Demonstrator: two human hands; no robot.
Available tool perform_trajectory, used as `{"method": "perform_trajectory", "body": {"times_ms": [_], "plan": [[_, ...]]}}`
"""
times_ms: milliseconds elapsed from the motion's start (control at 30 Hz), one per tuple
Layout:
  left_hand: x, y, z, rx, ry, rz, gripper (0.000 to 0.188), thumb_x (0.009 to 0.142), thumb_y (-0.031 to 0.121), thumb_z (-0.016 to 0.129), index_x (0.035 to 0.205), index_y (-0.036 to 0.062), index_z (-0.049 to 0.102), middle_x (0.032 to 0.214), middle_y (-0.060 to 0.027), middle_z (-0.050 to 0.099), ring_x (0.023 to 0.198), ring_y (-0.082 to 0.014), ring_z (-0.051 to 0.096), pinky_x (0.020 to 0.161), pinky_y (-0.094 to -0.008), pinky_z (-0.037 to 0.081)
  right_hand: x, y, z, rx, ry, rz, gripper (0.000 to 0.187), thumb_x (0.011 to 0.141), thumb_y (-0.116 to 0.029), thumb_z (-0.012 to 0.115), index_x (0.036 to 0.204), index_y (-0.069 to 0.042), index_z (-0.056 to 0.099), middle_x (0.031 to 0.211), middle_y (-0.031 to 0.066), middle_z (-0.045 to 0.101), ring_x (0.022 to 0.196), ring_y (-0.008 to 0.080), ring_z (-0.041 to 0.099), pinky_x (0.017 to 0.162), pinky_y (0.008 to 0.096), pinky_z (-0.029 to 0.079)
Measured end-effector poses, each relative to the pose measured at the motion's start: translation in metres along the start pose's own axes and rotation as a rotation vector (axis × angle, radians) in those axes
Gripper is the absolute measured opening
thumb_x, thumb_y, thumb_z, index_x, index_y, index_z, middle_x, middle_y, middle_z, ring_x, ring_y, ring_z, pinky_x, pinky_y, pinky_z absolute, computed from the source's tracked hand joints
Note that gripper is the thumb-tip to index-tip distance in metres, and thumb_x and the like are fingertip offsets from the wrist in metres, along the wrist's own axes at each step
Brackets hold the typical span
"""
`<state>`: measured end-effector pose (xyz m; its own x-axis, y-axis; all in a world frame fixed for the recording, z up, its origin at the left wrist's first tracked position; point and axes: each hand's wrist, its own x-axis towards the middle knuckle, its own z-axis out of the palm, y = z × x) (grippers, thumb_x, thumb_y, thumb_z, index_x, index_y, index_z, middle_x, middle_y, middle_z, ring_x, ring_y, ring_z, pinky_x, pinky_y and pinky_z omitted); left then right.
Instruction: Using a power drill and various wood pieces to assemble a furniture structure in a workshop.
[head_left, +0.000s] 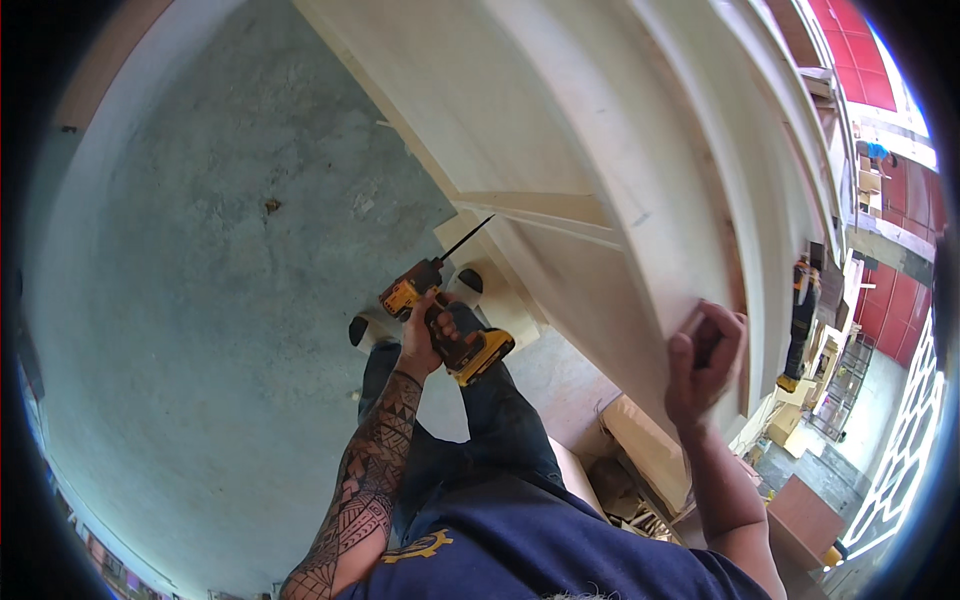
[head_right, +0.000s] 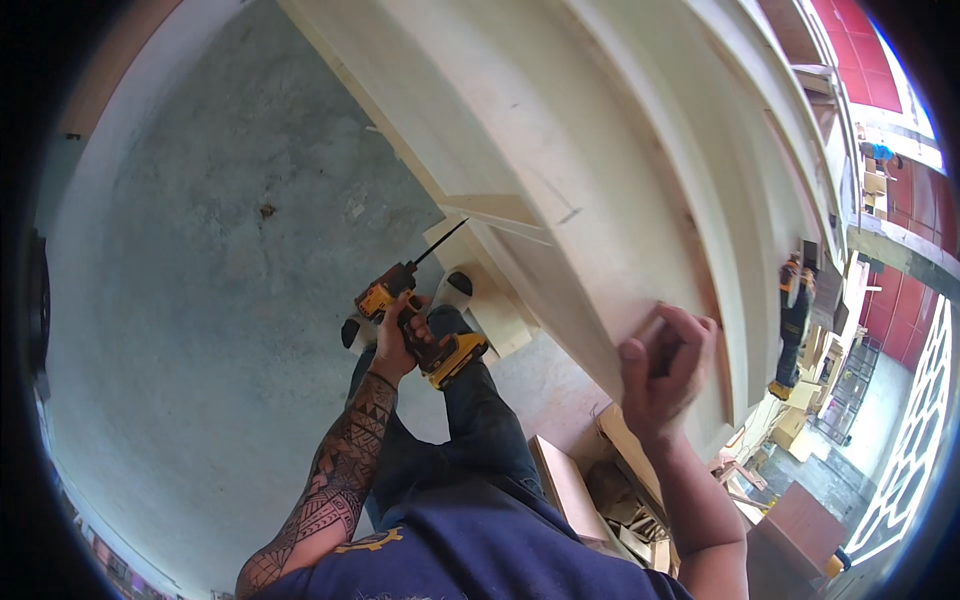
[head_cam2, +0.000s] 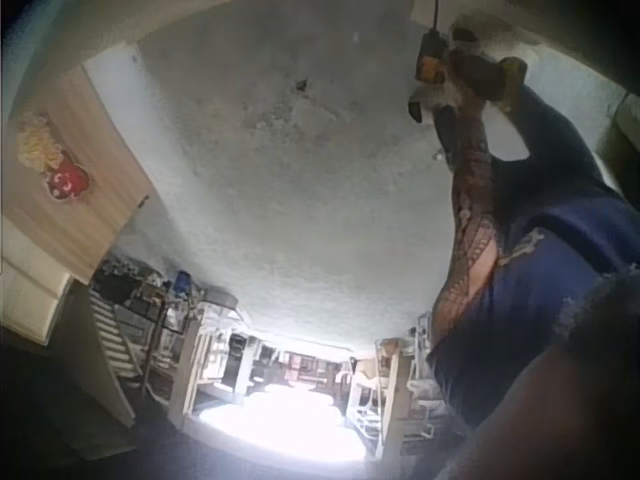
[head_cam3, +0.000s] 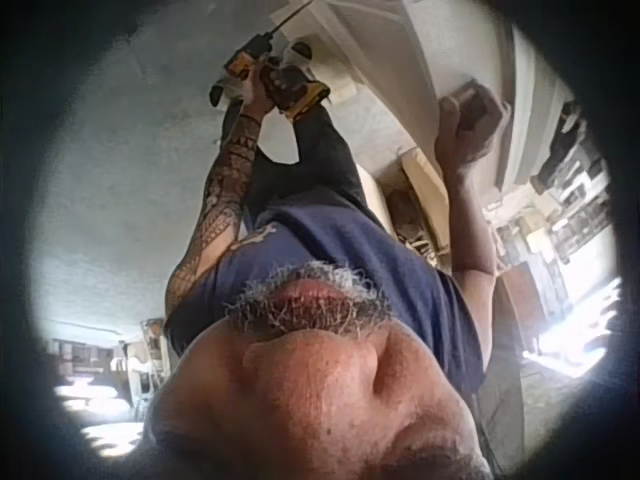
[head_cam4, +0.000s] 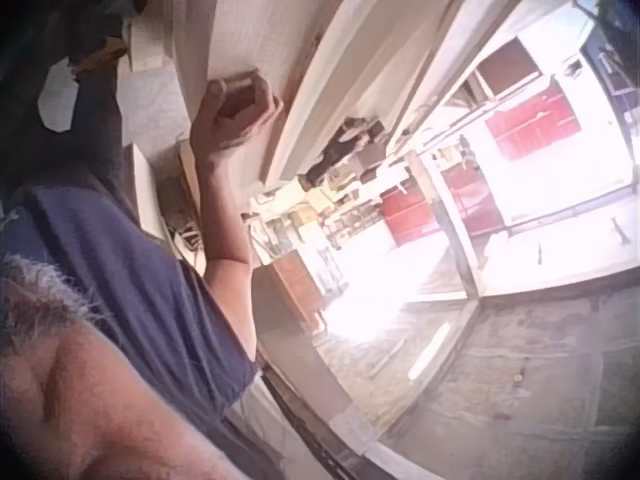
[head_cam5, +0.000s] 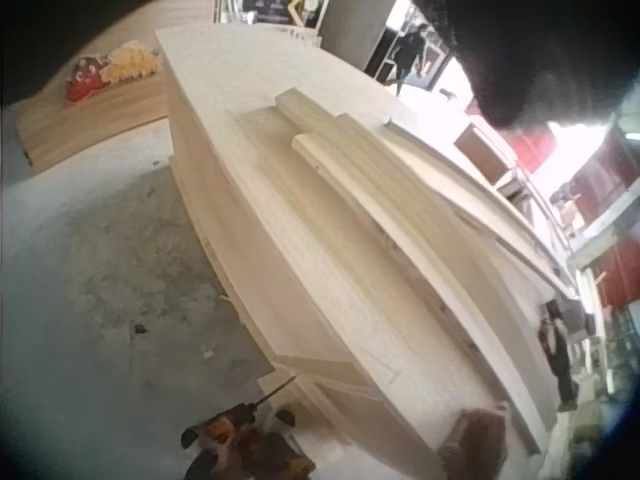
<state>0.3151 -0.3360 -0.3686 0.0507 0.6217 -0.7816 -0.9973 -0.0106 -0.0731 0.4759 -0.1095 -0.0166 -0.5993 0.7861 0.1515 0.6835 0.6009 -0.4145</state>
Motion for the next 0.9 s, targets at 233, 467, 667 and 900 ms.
{"method": "perform_trajectory", "body": {"times_ms": [233,467,667,900], "plan": [[-0.050,0.010,0.035,0.132,0.173,0.096,0.043,0.103,0.049,0.066,0.117,0.0082,0.066,0.067,0.0020,0.049,0.060,-0.0147,0.052,0.061,-0.0357,0.048,0.043,0.031,0.007,-0.002,-0.009,0.044,0.040,0.086,-0.014,0.082,0.121,-0.003,0.063,0.096,0.0153,0.060,0.090,0.0338,0.059,0.081,0.0456,0.049],[-0.214,0.023,0.123,0.446,0.003,0.182,0.048,0.105,0.045,0.067,0.130,0.0036,0.061,0.072,0.0012,0.052,0.063,-0.0145,0.054,0.066,-0.0333,0.051,0.007,0.084,-0.008,0.281,0.104,-0.077,0.029,0.082,-0.011,0.083,0.107,-0.005,0.069,0.098,0.0144,0.066,0.093,0.0326,0.064,0.081,0.0444,0.052],[-0.312,0.013,0.288,1.021,-0.625,0.453,0.076,0.097,0.021,0.065,0.163,-0.0035,0.035,0.121,-0.0111,0.065,0.112,-0.0219,0.065,0.103,-0.0378,0.053,-0.057,-0.068,-0.056,0.967,-0.141,-0.118,0.086,0.089,-0.023,0.085,0.160,-0.007,0.040,0.132,0.0216,0.063,0.130,0.0334,0.059,0.114,0.0467,0.046],[-0.350,-0.055,0.406,1.968,-1.042,0.732,0.074,0.109,0.053,0.054,0.154,-0.0064,0.052,0.138,-0.0276,0.066,0.134,-0.0443,0.061,0.115,-0.0476,0.045,-0.088,-0.087,-0.127,1.805,0.380,0.445,0.042,0.102,-0.016,0.073,0.139,0.000,0.062,0.114,0.0100,0.076,0.108,0.0204,0.074,0.099,0.0395,0.059]]}}
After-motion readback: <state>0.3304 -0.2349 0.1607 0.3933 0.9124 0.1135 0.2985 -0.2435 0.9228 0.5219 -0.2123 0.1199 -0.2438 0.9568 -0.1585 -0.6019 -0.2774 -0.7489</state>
